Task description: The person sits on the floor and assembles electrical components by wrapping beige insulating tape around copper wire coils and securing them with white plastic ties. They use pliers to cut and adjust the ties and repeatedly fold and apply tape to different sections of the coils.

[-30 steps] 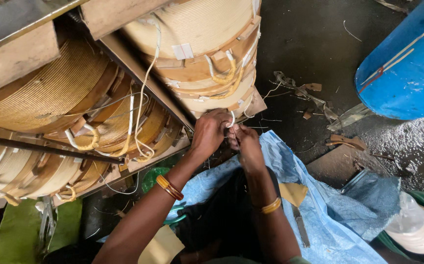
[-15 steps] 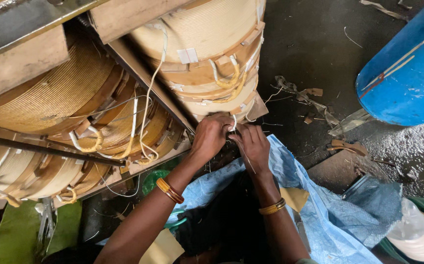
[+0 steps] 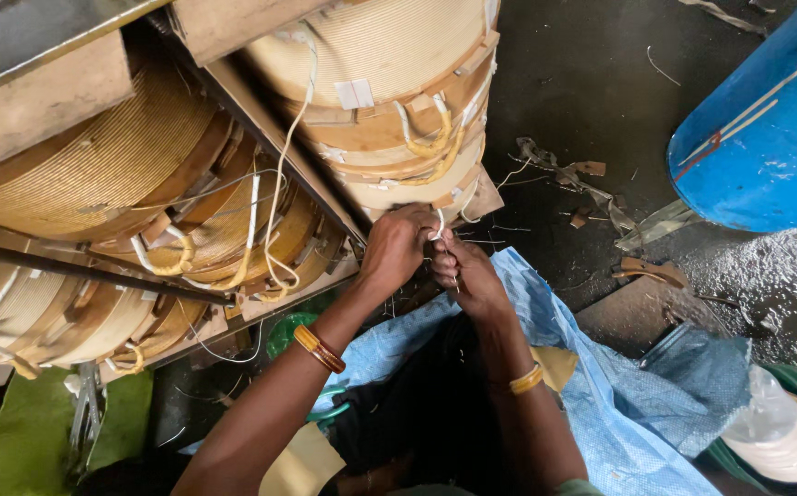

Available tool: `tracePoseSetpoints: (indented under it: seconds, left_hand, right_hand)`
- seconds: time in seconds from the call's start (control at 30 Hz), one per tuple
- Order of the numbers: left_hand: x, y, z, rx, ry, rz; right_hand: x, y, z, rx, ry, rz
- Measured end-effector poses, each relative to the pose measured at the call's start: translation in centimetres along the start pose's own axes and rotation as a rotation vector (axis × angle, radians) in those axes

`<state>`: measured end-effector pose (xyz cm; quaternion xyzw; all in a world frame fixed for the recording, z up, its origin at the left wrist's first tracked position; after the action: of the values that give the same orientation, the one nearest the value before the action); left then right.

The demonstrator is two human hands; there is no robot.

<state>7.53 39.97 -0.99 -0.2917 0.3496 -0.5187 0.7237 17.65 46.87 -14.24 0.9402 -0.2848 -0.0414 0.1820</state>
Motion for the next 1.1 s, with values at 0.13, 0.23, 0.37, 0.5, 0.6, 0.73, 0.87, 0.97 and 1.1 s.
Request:
tracePoseSetpoints:
  seconds: [0.13, 0.23, 0.37, 0.5, 0.6, 0.73, 0.87, 0.97, 1.1]
  left_hand:
    - [0.0, -0.1, -0.2, -0.055, -0.019, -0.019]
    - [0.1, -0.3, -0.1, -0.002, 0.006, 0.032]
    - [0.0, -0.1, -0.3, -0.016, -0.006, 0.019]
    - [-0.1, -0.3, -0.2, 0.013, 0.022, 0.027]
    - [0.0, -0.2, -0.2, 0.006, 0.009, 0.016]
    - [-0.1, 0.0, -0.3, -0.042, -0.018, -0.031]
    - [0.1, -0.3, 0.1, -0.062, -0.016, -0.016]
    - [0.2, -0.4, 0.3, -0.051, -0.023, 0.001]
    - [0.0, -0.7, 0.4, -0.052, -0.010, 0.020]
  right_hand:
    - [3.0, 0.1, -6.1, 0.738, -0.240, 0.337]
    - [4.0, 3.8, -10.0, 1.237, -0.612, 0.344]
    - [2.6, 4.4, -9.1, 1.255, -0.631, 0.211]
    - [-0.3, 2.0, -3.9, 0.405, -0.279, 0.020]
    - [-1.2, 1.7, -0.6, 0.021, 0.021, -0.058]
    - [0.3, 0.8, -2.0, 0.240, 0.137, 0.000]
    - [4.1, 2.4, -9.8, 1.340, -0.487, 0.393]
    - [3.0, 4.3, -8.1, 1.442, -0.648, 0.119]
    - [0.2, 1.2, -3.4, 1.009, -0.421, 0.112]
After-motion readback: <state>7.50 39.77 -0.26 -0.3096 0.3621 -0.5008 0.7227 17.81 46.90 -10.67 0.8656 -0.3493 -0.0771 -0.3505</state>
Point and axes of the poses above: each hand's wrist, its own x-axis away from the middle knuckle, its own y-axis out of the palm, z = x × y, the point moved 8 cm from there along -x, towards the middle knuckle, and after that the axes turned 15 degrees about -z, right-handed, at the moved point
